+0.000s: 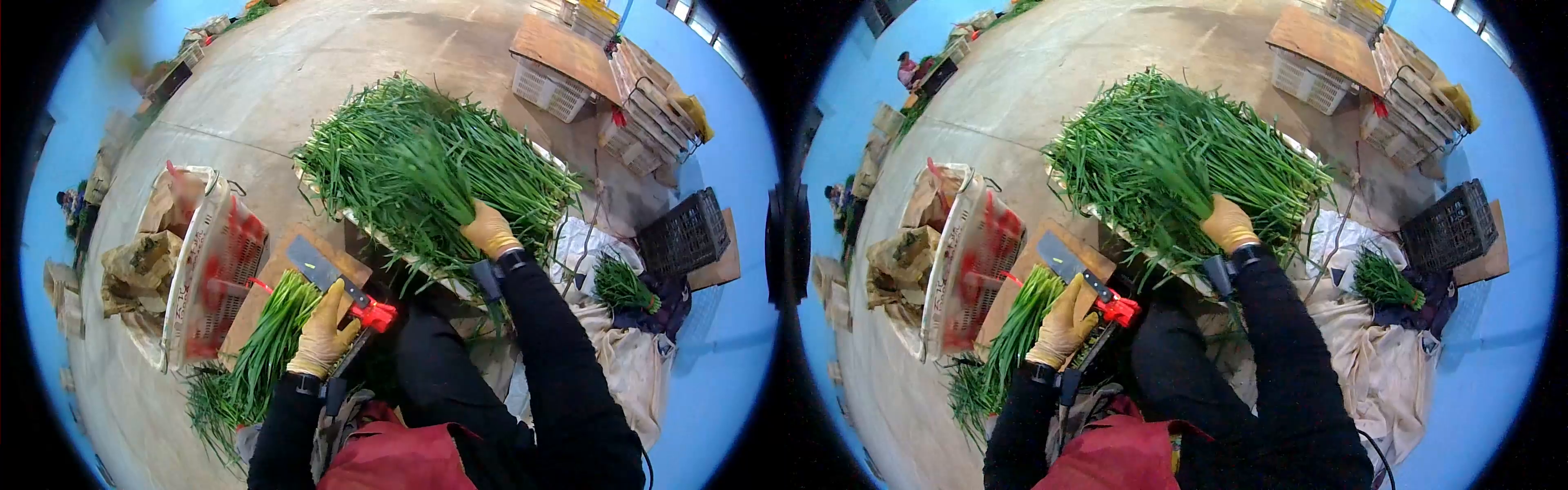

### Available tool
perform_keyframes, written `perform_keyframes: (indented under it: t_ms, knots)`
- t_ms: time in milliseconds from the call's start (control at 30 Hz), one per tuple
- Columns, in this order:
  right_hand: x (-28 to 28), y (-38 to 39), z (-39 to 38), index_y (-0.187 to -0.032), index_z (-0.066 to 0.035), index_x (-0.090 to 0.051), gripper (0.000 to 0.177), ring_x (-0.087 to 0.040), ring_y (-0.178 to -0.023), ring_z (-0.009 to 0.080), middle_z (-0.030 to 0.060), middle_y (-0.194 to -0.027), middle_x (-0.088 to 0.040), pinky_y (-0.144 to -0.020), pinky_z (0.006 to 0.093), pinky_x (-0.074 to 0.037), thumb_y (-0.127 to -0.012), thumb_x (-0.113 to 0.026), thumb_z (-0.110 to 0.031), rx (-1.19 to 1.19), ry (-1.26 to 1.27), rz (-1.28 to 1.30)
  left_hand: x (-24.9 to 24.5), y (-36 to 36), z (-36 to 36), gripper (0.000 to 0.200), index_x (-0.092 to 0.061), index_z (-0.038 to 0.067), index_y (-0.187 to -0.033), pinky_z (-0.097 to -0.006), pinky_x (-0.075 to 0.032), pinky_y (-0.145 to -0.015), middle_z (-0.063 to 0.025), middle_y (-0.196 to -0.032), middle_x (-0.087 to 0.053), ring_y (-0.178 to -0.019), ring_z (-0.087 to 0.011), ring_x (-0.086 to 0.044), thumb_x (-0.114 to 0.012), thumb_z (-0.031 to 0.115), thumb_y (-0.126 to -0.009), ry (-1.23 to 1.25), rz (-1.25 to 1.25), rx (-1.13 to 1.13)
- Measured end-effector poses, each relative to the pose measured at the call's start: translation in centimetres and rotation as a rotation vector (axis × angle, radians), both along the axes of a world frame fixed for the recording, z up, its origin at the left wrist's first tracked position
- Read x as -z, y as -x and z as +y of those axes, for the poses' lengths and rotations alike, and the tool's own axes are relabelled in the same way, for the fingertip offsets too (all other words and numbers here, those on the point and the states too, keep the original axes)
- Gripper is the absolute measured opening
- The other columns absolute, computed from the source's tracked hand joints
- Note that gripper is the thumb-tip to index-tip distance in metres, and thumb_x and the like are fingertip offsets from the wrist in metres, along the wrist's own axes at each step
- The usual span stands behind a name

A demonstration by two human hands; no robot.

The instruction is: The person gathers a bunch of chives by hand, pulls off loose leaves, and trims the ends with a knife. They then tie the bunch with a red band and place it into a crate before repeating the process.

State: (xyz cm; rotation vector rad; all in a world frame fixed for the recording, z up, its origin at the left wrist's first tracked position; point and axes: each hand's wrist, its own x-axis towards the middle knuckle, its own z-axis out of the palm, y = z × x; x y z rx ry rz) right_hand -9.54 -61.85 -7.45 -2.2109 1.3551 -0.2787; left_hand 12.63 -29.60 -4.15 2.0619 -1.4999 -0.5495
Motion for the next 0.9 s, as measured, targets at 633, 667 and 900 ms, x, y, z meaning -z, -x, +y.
perform_keyframes:
  t_ms: [633, 667, 900]
  knots:
    - [-7.8, 11.5, -3.4, -0.111, -0.005, -0.066, 0.034, -0.060, -0.093, 0.0183, 0.0054, -0.106, -0.067, -0.085, 0.0353, -0.049, -0.078, -0.073, -0.009, -0.118, -0.286, -1.115, -4.6, 2.1, -4.2, 0.072, -0.037, 0.001, -0.146, -0.0321, -0.037, -0.106, -0.0129, -0.138, -0.049, -0.124, -0.0205, -0.047, -0.072, 0.013, -0.084, 0.084, 0.653, -0.053]
    - [-8.2, 11.2, -3.0, -0.109, -0.005, -0.066, 0.032, -0.061, -0.093, 0.0185, 0.0055, -0.106, -0.067, -0.084, 0.0357, -0.050, -0.078, -0.072, -0.010, -0.113, -0.317, -1.185, -5.3, 2.6, -4.6, 0.071, -0.038, 0.002, -0.145, -0.0323, -0.037, -0.106, -0.0135, -0.137, -0.050, -0.124, -0.0211, -0.048, -0.073, 0.015, -0.084, 0.073, 0.626, -0.042]
    - [-9.8, 10.3, -1.0, -0.117, -0.004, -0.062, 0.036, -0.059, -0.092, 0.0190, 0.0038, -0.103, -0.062, -0.079, 0.0365, -0.050, -0.081, -0.068, -0.006, -0.093, -0.225, -1.027, -7.6, 7.1, -8.1, 0.079, -0.031, 0.007, -0.150, -0.0335, -0.035, -0.107, -0.0127, -0.145, -0.046, -0.132, -0.0206, -0.042, -0.073, 0.022, -0.085, -0.011, 0.694, 0.083]
